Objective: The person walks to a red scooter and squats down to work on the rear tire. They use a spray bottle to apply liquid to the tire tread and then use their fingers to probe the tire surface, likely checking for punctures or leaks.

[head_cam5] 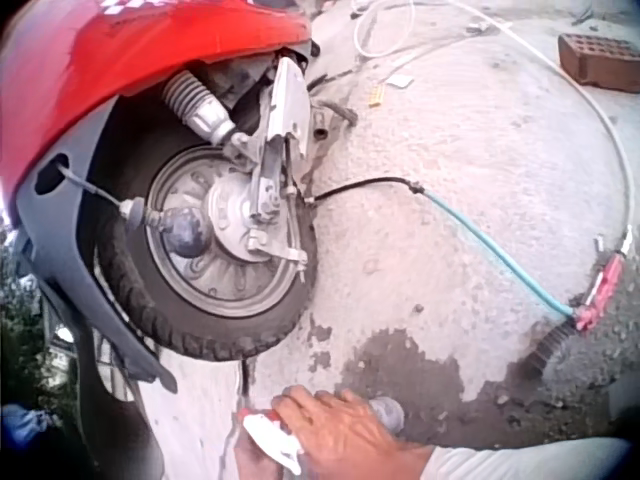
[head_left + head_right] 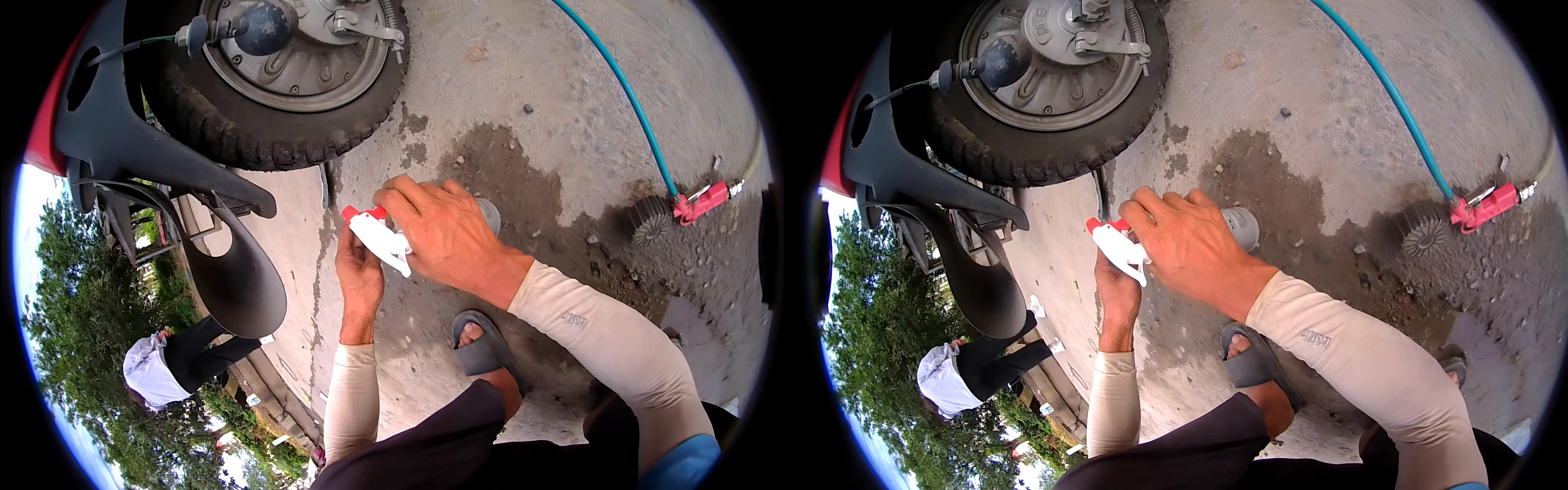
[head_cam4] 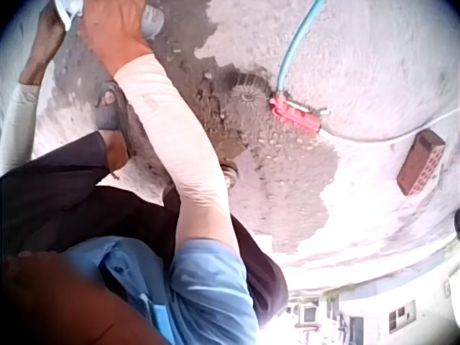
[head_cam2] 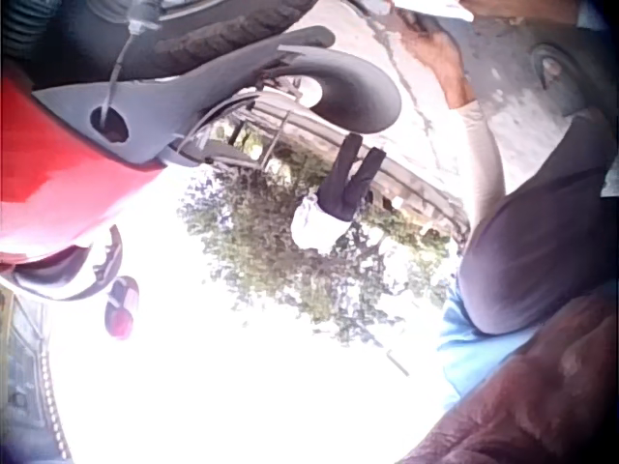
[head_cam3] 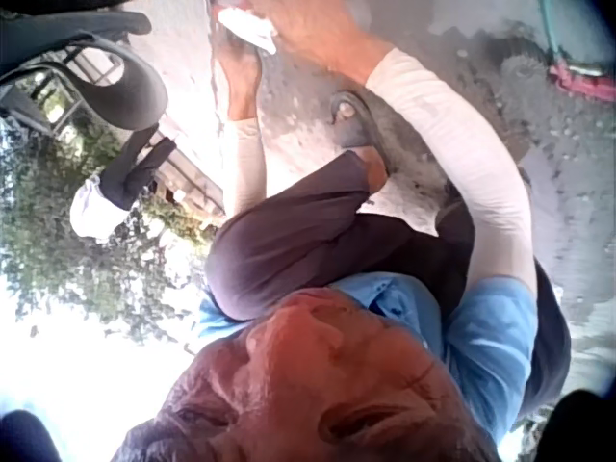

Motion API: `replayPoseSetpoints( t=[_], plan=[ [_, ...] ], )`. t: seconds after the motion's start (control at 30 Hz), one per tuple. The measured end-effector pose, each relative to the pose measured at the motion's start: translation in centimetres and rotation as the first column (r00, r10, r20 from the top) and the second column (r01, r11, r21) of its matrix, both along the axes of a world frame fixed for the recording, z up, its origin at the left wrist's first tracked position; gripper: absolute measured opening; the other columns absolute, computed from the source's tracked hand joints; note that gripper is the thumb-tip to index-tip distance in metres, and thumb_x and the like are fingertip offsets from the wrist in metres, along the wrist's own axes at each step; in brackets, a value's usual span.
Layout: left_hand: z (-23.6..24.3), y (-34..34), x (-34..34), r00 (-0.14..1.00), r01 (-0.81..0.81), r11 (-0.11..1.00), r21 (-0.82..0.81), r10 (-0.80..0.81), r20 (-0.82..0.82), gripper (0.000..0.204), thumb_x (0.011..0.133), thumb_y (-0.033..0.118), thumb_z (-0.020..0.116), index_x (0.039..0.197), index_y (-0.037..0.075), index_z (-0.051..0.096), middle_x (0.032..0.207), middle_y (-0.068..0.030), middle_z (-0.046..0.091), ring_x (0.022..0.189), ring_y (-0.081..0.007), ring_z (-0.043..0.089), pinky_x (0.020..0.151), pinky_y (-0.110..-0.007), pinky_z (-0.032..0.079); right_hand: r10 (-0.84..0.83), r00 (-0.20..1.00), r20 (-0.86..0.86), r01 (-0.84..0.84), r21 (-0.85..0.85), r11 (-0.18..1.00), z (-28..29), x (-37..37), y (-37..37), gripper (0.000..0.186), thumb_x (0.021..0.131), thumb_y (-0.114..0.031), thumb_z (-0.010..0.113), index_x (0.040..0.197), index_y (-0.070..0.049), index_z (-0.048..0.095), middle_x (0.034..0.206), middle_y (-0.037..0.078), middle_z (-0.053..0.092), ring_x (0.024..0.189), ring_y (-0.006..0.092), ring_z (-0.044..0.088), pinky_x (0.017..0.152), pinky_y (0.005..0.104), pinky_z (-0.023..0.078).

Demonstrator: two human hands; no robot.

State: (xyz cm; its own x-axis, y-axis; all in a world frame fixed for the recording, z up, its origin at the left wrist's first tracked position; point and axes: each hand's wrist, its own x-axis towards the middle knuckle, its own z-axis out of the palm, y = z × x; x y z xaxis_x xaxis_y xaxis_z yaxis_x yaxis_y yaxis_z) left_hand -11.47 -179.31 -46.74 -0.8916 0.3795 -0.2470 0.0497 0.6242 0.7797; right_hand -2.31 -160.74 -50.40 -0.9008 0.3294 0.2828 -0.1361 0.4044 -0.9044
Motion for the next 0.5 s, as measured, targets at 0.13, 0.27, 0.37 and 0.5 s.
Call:
replayPoseSetpoints(
  t=[0.13, 0.27, 0.37, 0.5],
  plan=[
    [1.8, -3.2, 4.4, 0.998, 0.032, 0.993, -0.110, -0.026, 0.059, 0.064, 0.091, -0.003, 0.076, 0.148, -0.004, 0.048, 0.145, -0.0179, 0.059, 0.139, -0.0287, 0.056, 0.119, -0.041, 0.042, 0.002, 0.999, -0.035, -0.003, -0.021, 1.000, 0.5, 0.0, -1.0, 0.059, 0.076, -0.005, 0.082, 0.131, -0.007, 0.060, 0.122, 0.010, 0.060, 0.101, 0.0287, 0.070, 0.085, 0.0443, 0.049],
    [2.9, -4.6, 7.0, 0.987, 0.160, 0.979, -0.129, -0.159, 0.016, 0.083, 0.083, 0.001, 0.084, 0.154, -0.004, 0.040, 0.153, -0.0204, 0.051, 0.144, -0.0326, 0.051, 0.122, -0.044, 0.038, 0.094, 0.995, -0.014, -0.095, -0.123, 0.988, 1.6, 0.1, -3.2, 0.064, 0.078, -0.006, 0.082, 0.136, -0.005, 0.055, 0.130, 0.016, 0.054, 0.113, 0.0366, 0.066, 0.091, 0.0480, 0.050],
    [1.0, -5.0, 7.7, 0.982, 0.186, 0.983, 0.000, -0.186, 0.031, 0.088, 0.082, 0.000, 0.083, 0.157, -0.003, 0.037, 0.152, -0.0200, 0.051, 0.146, -0.0344, 0.048, 0.124, -0.045, 0.036, 0.170, 0.985, 0.040, -0.152, -0.271, 0.950, 1.2, -0.1, -5.0, 0.070, 0.083, -0.011, 0.082, 0.143, -0.003, 0.047, 0.136, 0.021, 0.047, 0.120, 0.0440, 0.061, 0.099, 0.0513, 0.050],
    [-0.9, -3.1, 6.7, 0.997, 0.067, 0.990, 0.127, -0.061, -0.049, 0.071, 0.091, 0.003, 0.079, 0.151, 0.001, 0.042, 0.136, -0.0121, 0.058, 0.126, -0.0209, 0.056, 0.110, -0.039, 0.047, 0.281, 0.959, 0.042, -0.259, -0.275, 0.926, 1.1, -0.3, -6.2, 0.079, 0.089, -0.019, 0.082, 0.151, 0.000, 0.035, 0.143, 0.026, 0.037, 0.125, 0.0502, 0.055, 0.108, 0.0523, 0.050]
  ],
)
